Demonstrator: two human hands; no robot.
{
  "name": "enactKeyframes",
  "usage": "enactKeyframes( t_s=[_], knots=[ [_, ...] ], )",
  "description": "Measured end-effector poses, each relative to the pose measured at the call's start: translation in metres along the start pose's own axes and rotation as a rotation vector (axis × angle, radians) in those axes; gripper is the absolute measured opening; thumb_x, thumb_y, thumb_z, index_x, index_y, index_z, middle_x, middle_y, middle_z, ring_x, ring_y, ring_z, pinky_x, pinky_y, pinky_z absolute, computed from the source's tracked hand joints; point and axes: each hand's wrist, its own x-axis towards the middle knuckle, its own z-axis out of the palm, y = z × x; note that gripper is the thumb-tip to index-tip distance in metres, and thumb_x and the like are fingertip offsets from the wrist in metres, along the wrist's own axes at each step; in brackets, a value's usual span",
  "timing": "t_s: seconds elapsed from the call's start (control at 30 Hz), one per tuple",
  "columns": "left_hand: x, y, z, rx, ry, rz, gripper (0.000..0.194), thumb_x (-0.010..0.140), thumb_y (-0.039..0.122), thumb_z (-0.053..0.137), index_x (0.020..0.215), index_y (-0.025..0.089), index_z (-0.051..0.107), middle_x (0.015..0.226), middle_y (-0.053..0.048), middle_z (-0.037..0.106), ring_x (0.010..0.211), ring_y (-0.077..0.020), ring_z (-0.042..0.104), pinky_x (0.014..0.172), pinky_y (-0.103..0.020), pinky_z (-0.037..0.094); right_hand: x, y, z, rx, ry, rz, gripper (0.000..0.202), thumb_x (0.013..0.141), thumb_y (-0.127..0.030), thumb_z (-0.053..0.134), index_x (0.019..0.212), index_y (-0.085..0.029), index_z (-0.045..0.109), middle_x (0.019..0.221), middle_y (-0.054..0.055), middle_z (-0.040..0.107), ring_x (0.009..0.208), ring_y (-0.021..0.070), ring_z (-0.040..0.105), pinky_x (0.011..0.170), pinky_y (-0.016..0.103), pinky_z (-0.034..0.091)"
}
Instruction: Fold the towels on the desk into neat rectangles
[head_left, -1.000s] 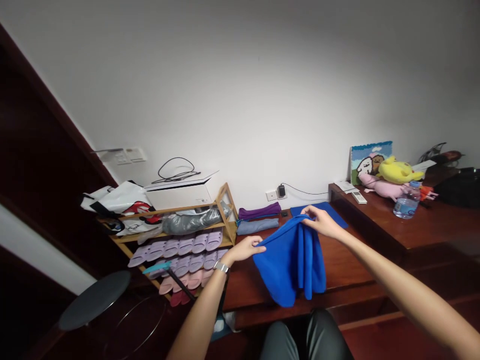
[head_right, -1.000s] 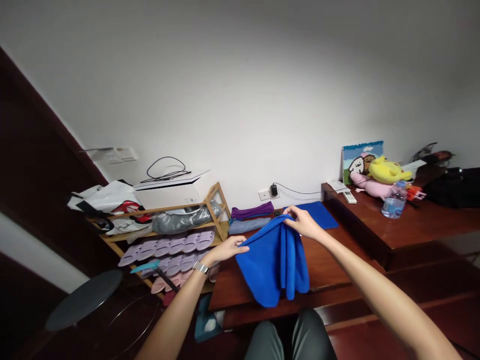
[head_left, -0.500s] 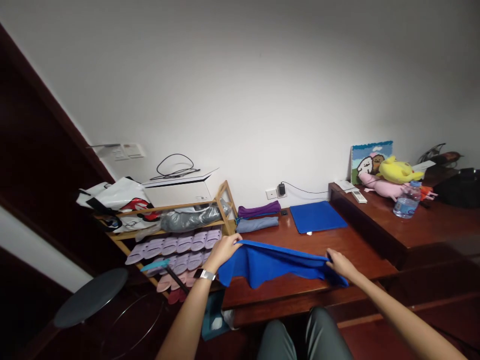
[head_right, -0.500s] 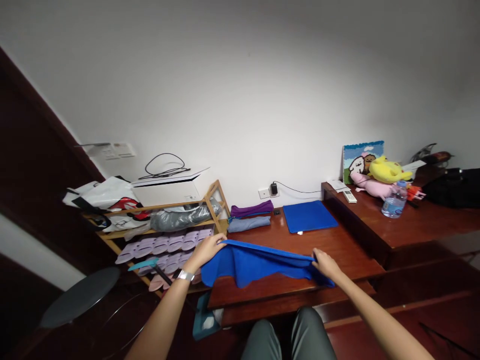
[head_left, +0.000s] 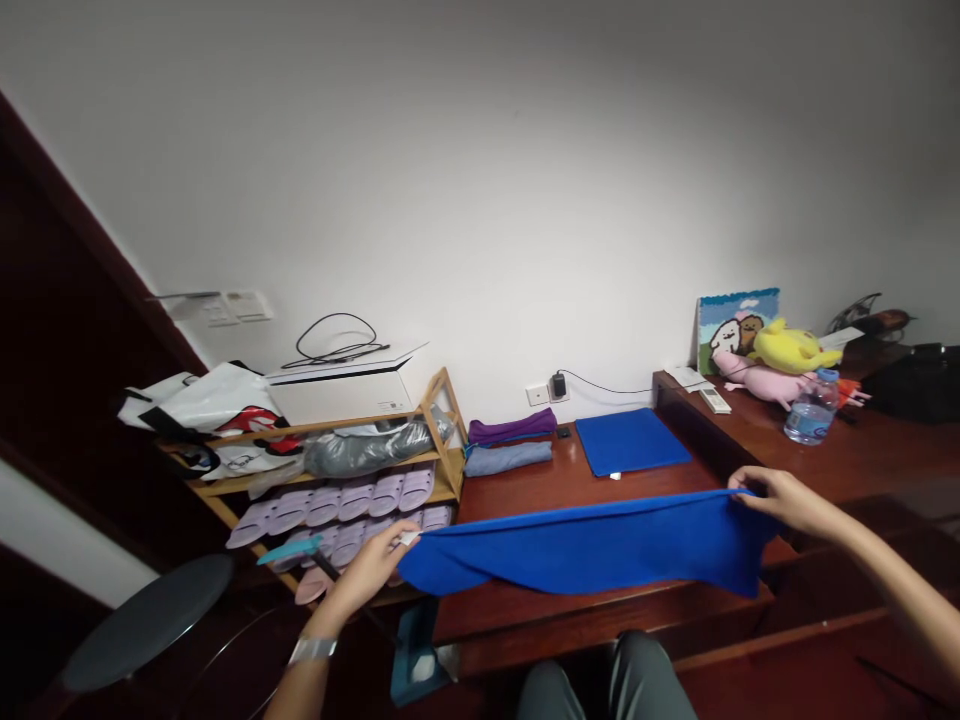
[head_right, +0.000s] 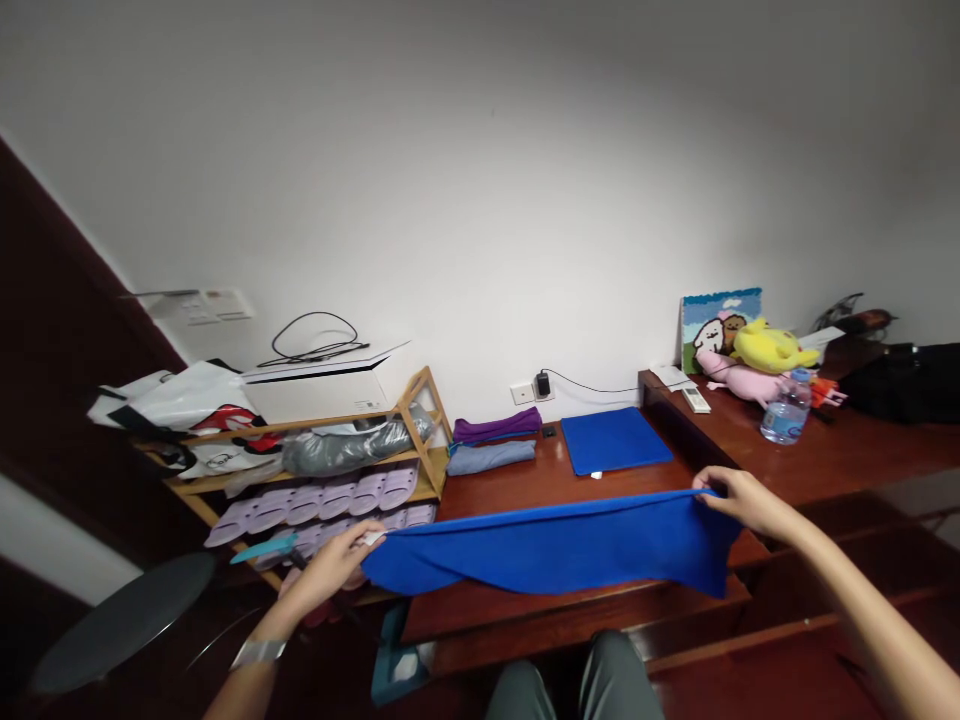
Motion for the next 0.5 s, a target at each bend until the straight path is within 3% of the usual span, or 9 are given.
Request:
enactKeyframes(
  t_s=[0.07,0.13,0.2,0.27,0.33,0.5],
  knots=[
    [-0.006,-0.004,-0.008,-0.073,-0.027,-0.053,0.047,0.083,0.064,0.064,0.099,0.021,0.073,0.087,-0.004,0.076,0.08,-0.0255,0.07,0.071,-0.032,0.056,-0.01,0.009,-0.007,0.044,-0.086,0.029,0.041,0.081,-0.063,0.067,0.086,-0.023,0.07,0.089,0.005,0.075,0.079,0.0217,0.066,0.07,0.029,0.053],
    [-0.006,-0.008,-0.012,-0.116,-0.129,-0.077,0.046,0.078,0.062,0.071,0.096,0.019,0.075,0.087,-0.006,0.077,0.079,-0.0255,0.071,0.07,-0.032,0.056,-0.012,0.017,-0.009,0.058,-0.122,0.037,0.039,0.084,-0.061,0.066,0.086,-0.022,0.069,0.087,0.004,0.073,0.076,0.0199,0.064,0.068,0.027,0.051],
    [0.003,-0.011,-0.014,-0.128,-0.217,-0.065,0.044,0.074,0.059,0.075,0.092,0.019,0.077,0.088,-0.007,0.078,0.082,-0.0261,0.072,0.074,-0.034,0.058,-0.004,0.024,-0.007,0.021,-0.104,0.033,0.034,0.082,-0.057,0.066,0.083,-0.022,0.066,0.082,0.002,0.071,0.073,0.0185,0.062,0.066,0.027,0.05],
    [0.022,-0.009,-0.013,-0.114,-0.221,-0.029,0.044,0.07,0.059,0.076,0.088,0.019,0.077,0.087,-0.007,0.08,0.084,-0.0269,0.073,0.079,-0.036,0.059,0.014,0.029,-0.002,-0.042,-0.054,0.013,0.03,0.078,-0.053,0.067,0.079,-0.023,0.065,0.079,0.002,0.071,0.073,0.0186,0.063,0.068,0.027,0.049],
    [0.046,-0.002,-0.011,-0.086,-0.134,0.013,0.045,0.067,0.062,0.075,0.085,0.02,0.077,0.089,-0.008,0.081,0.086,-0.0283,0.074,0.082,-0.038,0.059,0.04,0.032,0.001,-0.106,0.017,-0.008,0.026,0.074,-0.05,0.066,0.076,-0.023,0.064,0.077,0.002,0.072,0.073,0.0192,0.064,0.07,0.029,0.05],
    [0.097,0.024,-0.015,0.004,0.268,0.071,0.05,0.071,0.067,0.068,0.088,0.021,0.077,0.098,-0.012,0.083,0.092,-0.0308,0.076,0.089,-0.041,0.058,0.096,0.027,-0.008,-0.185,0.293,-0.071,0.019,0.072,-0.043,0.059,0.074,-0.024,0.063,0.079,0.005,0.074,0.075,0.022,0.068,0.073,0.033,0.051]
  ],
)
